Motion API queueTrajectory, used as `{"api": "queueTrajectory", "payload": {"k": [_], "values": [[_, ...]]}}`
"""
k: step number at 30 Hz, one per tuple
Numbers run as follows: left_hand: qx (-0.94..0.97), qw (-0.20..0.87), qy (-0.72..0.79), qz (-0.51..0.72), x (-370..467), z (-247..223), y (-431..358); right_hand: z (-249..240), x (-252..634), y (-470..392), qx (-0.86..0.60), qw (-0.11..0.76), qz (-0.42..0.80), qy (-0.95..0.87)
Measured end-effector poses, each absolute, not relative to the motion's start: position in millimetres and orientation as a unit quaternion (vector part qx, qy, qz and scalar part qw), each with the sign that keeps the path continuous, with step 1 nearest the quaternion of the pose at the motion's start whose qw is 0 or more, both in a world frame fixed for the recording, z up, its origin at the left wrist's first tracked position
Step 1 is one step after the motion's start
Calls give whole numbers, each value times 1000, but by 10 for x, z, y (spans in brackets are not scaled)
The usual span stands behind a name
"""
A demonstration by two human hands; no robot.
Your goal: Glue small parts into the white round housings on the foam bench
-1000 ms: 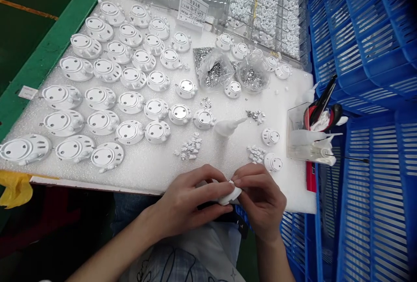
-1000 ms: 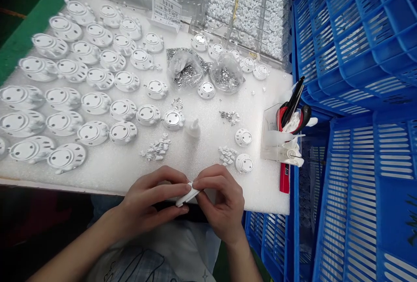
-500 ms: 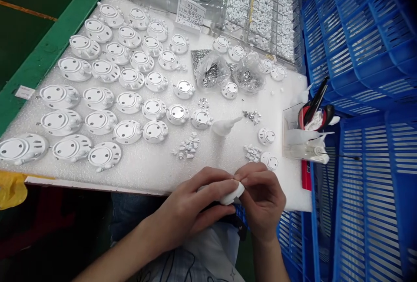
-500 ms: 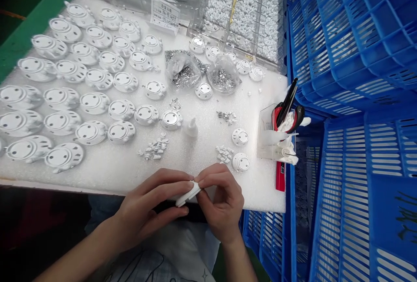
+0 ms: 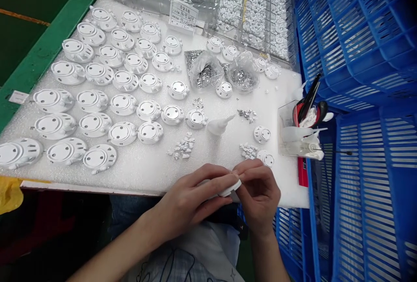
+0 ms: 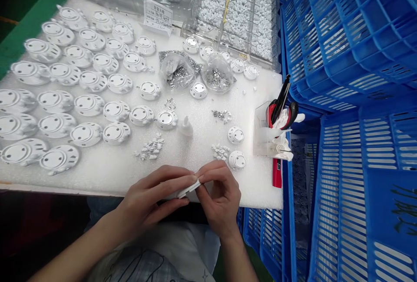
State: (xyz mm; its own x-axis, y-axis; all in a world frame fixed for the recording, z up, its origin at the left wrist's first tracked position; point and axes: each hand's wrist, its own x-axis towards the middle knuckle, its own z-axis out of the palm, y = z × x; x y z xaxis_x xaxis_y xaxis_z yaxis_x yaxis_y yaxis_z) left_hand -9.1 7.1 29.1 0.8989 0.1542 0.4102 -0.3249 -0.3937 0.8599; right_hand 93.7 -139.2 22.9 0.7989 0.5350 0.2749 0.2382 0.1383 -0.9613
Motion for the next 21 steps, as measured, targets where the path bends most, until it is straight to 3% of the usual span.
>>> {"api": "queueTrajectory", "payload": {"k": [12, 18, 21], "values": [[773, 577, -43, 260, -129, 170, 25, 247, 1001, -1416, -643, 683, 148, -312], [537, 810, 112, 205, -122, 347, 25, 540, 1253, -1287, -679, 642, 76, -349], [382, 894, 190, 136, -83, 419, 26, 616, 1409, -1058, -767, 526, -6, -368]]}}
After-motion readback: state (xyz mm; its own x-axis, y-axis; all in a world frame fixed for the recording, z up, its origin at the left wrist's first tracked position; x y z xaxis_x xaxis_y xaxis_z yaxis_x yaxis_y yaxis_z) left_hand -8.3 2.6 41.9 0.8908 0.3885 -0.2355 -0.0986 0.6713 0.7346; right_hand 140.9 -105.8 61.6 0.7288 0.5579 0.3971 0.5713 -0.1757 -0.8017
